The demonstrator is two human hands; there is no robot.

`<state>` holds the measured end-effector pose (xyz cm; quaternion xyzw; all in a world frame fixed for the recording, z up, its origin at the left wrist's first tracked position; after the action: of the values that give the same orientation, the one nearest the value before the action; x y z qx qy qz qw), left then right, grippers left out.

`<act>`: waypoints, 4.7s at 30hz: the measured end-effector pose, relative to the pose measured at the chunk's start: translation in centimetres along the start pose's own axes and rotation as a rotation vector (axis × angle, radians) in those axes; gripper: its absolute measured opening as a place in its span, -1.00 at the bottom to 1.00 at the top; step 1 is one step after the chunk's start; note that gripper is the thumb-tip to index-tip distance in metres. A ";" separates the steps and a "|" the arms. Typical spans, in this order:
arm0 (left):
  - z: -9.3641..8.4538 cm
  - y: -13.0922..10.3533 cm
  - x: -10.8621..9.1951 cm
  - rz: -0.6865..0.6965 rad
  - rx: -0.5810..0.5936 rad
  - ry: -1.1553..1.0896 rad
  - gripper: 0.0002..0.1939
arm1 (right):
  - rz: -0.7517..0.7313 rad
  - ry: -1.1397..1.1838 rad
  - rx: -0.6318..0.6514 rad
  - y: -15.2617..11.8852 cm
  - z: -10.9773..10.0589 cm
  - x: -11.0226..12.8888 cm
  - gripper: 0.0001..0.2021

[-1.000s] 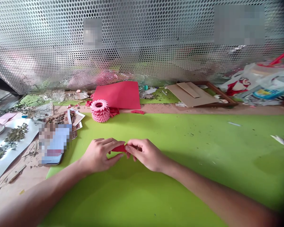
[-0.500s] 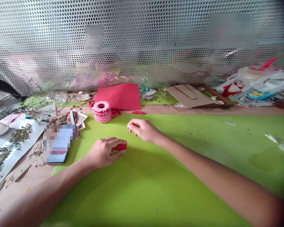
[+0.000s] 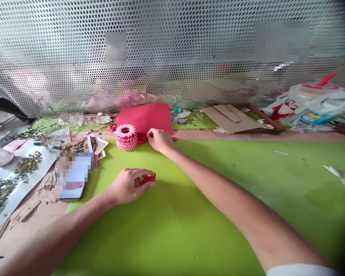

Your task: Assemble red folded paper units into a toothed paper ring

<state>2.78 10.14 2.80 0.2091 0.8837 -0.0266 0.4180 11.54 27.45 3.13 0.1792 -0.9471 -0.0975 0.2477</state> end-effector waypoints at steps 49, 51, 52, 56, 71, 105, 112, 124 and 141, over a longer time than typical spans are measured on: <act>0.8 0.6 2.1 -0.212 0.084 -0.678 -0.41 | 0.198 1.006 0.547 -13.6 -1.7 2.4 -0.76; 0.8 0.6 2.0 -0.214 0.088 -0.681 -0.40 | 0.198 0.991 0.550 -13.7 -1.7 2.3 -0.78; 0.8 0.6 2.0 -0.215 0.090 -0.682 -0.40 | 0.198 0.982 0.551 -13.7 -1.7 2.3 -0.78; 0.9 0.5 2.1 -0.224 0.095 -0.683 -0.41 | 0.199 0.958 0.543 -13.6 -1.6 2.2 -0.79; 1.1 0.4 2.0 -0.221 0.106 -0.656 -0.44 | 0.271 1.054 0.548 -13.8 -1.5 2.3 -0.77; 1.1 0.4 1.8 -0.228 0.108 -0.678 -0.41 | 0.253 1.041 0.552 -13.8 -1.4 2.1 -0.79; 1.6 0.3 2.0 -0.214 0.120 -0.666 -0.48 | 0.259 1.025 0.566 -13.9 -1.4 2.1 -0.78; 1.9 -0.2 2.1 -0.177 0.136 -0.503 -0.54 | 0.246 0.946 0.620 -14.4 -1.5 2.4 -0.79; 0.1 -0.5 -1.7 0.192 -0.007 0.049 -0.78 | 0.114 0.872 0.544 -14.5 -1.5 3.0 -0.82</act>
<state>3.57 9.06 3.96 0.2919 0.8696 0.0219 0.3977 14.09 12.85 1.72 0.2094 -0.7552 0.2497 0.5687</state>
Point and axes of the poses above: each hand's wrist, its own y-axis towards the middle knuckle, its own z-axis out of the palm, x = y × z, the point moved 10 cm from there along y, towards the middle knuckle
